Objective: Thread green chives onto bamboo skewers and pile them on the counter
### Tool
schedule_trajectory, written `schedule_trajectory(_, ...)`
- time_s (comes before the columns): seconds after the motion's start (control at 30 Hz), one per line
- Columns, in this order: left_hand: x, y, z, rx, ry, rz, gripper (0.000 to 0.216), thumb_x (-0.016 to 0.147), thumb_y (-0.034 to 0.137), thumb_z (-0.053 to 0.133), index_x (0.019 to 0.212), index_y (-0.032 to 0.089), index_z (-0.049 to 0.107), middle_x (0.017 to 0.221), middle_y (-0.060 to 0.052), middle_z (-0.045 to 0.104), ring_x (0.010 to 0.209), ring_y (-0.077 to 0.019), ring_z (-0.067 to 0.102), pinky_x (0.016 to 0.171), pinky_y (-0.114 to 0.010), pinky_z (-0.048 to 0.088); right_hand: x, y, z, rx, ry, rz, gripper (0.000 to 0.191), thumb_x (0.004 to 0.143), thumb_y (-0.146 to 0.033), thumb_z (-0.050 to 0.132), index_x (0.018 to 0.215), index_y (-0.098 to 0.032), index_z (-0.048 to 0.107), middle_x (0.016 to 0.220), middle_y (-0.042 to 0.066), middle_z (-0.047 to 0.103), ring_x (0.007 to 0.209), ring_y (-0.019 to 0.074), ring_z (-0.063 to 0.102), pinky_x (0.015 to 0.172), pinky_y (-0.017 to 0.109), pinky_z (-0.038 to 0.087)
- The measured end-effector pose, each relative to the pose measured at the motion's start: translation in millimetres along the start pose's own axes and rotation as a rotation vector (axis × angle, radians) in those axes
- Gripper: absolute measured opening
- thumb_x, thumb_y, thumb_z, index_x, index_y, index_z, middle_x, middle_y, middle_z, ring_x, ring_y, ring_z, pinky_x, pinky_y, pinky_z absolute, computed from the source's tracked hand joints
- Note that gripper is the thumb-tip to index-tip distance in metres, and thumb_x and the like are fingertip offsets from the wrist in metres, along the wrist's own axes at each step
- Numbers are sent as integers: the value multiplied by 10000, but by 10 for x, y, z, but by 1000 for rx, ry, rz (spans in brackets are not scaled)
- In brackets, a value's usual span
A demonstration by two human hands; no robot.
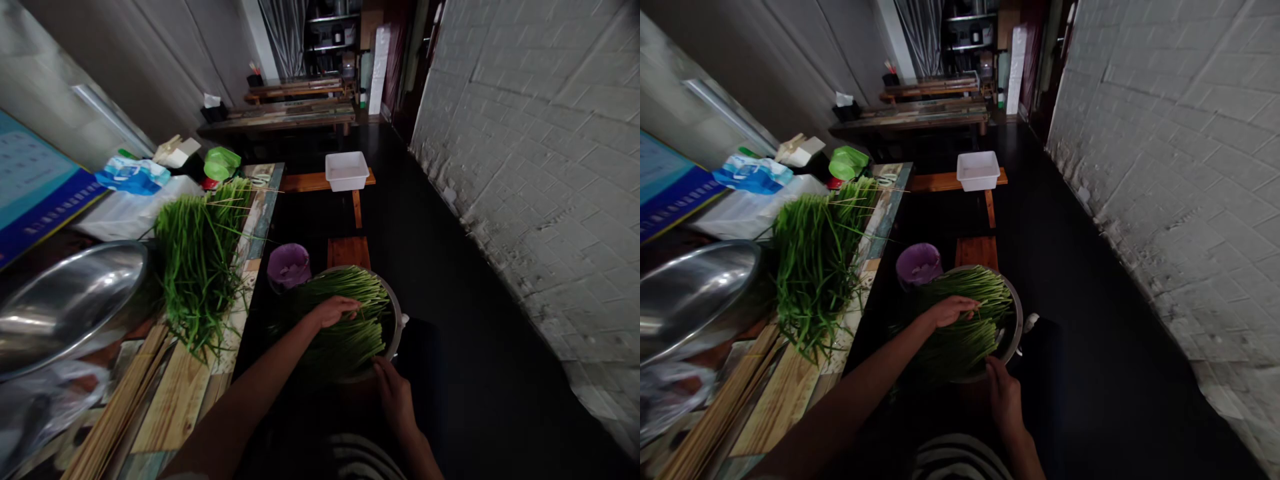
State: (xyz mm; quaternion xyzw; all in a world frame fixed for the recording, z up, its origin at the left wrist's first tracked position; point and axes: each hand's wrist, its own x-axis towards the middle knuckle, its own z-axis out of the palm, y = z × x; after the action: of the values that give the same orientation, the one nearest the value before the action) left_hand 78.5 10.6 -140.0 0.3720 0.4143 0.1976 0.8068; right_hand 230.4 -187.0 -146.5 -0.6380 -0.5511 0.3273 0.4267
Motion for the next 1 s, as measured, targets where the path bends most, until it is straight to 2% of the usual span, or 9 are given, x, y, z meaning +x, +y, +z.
schedule_trajectory(0.2,26,3,6,-37,52,-47,398,434,353,857,673,102,661,731,-26,663,640,-99,554,698,-266,414,2,9,-2,15,-12,0,352,918,-410,423,1032,-184,667,983,79,729,874,209,700,758,276,575)
schedule_trajectory(0.4,39,-6,17,-42,76,-10,375,465,341,844,683,95,664,716,-32,654,580,-80,518,638,-253,397,14,-10,-3,12,-4,1,355,915,-415,424,1012,-185,676,978,78,730,864,210,703,746,279,580)
schedule_trajectory(0.63,55,-14,19,-6,73,13,362,477,357,829,677,95,678,668,-25,636,574,-81,491,636,-254,370,6,9,-1,15,6,-12,370,913,-434,422,1014,-192,683,962,73,734,854,209,705,726,269,584)
schedule_trajectory(0.87,31,-50,41,164,29,8,358,491,404,801,674,116,693,740,-38,665,642,-110,508,673,-252,362,0,28,-1,15,-12,2,370,921,-422,413,1033,-184,673,978,81,730,856,210,704,734,277,580)
schedule_trajectory(1.0,-13,-48,66,366,-31,102,312,520,395,793,678,140,705,858,-44,678,843,-176,549,794,-264,373,75,14,-24,16,-2,0,378,915,-437,418,1025,-186,679,982,85,729,865,221,701,761,302,576)
